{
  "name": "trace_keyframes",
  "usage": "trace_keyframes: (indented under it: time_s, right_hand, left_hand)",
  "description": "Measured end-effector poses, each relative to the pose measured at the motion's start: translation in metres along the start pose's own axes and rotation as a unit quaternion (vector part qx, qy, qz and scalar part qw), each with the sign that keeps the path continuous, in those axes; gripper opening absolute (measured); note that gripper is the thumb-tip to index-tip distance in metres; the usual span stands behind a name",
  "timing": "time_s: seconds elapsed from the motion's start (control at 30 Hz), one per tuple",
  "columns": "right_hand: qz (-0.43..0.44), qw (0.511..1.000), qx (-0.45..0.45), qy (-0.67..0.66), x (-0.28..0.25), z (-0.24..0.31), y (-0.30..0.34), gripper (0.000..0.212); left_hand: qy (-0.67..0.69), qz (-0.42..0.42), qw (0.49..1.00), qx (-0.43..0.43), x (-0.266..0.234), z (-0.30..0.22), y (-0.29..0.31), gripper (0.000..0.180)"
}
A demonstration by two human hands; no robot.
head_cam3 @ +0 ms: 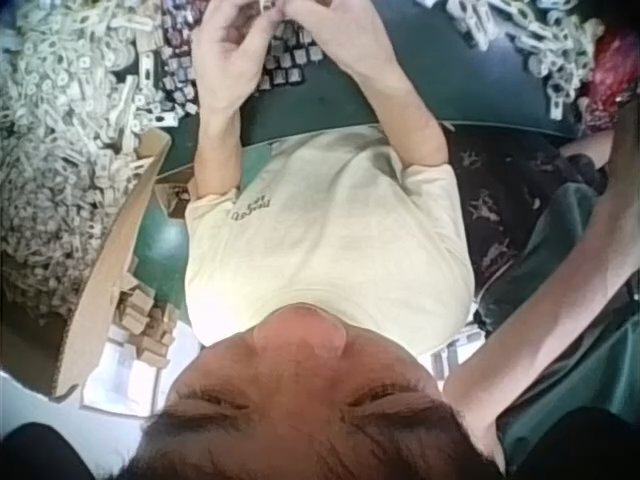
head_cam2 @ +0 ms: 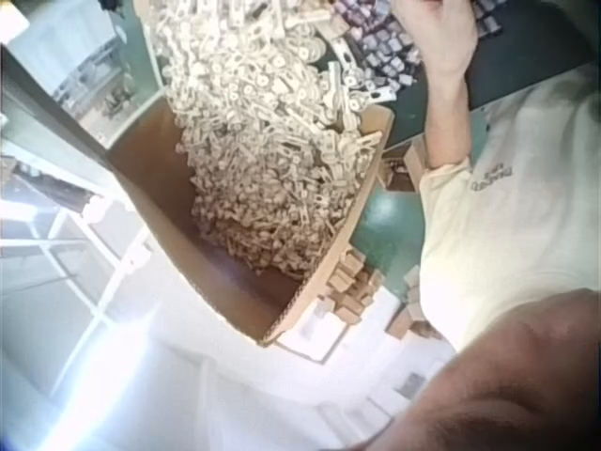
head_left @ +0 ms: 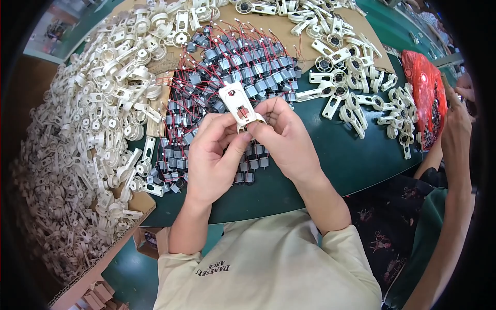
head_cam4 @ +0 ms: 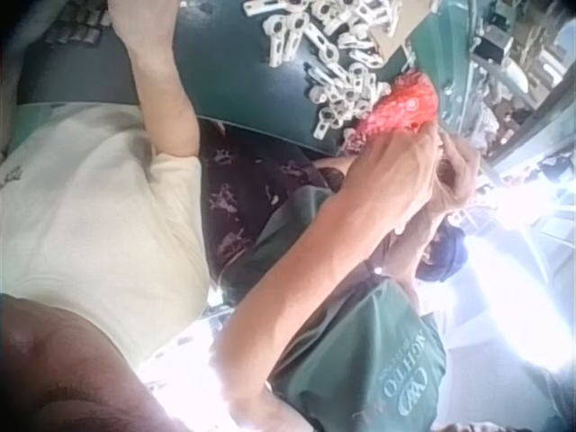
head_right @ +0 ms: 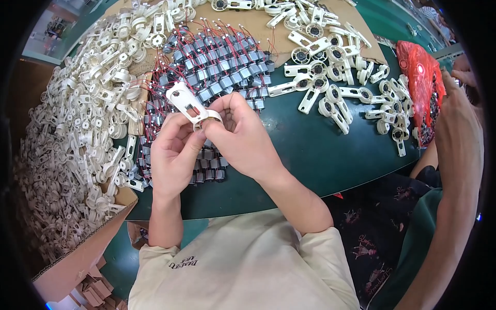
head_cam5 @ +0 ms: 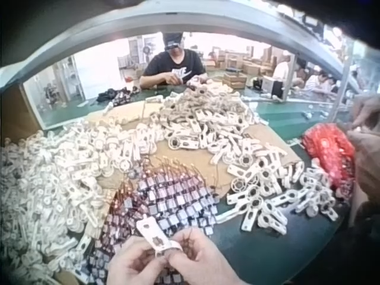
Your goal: The person assembles small mechanical components by manually fitting bearings into plastic housings.
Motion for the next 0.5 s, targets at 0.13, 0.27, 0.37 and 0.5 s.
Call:
trace_keyframes:
  time_s: [0.13,0.27,0.37,0.5]
  right_hand:
    - [0.009,1.000,0.014,-0.001,0.002,0.003,0.000,0.019]
    - [0.003,1.000,0.005,0.011,-0.001,-0.001,-0.002,0.022]
    - [0.028,0.999,0.020,0.000,0.002,-0.001,-0.006,0.022]
    - [0.104,0.994,-0.014,-0.030,0.010,0.011,-0.004,0.027]
  left_hand:
    - [0.069,-0.022,0.996,-0.058,-0.003,0.013,-0.001,0.025]
    - [-0.050,-0.003,0.999,-0.001,-0.001,0.003,0.001,0.024]
    - [-0.022,0.001,0.999,-0.026,-0.004,0.003,-0.002,0.025]
    - [0.110,0.008,0.990,-0.084,-0.010,0.008,-0.001,0.028]
Point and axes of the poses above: each hand's wrist, its own y-axis away from the middle knuckle, its own x-axis out of the palm, z = x × y, the point moved 9 cm from there along -y, towards the middle knuckle, and after that the axes turned 5 degrees about z, right-handed, at the moved point
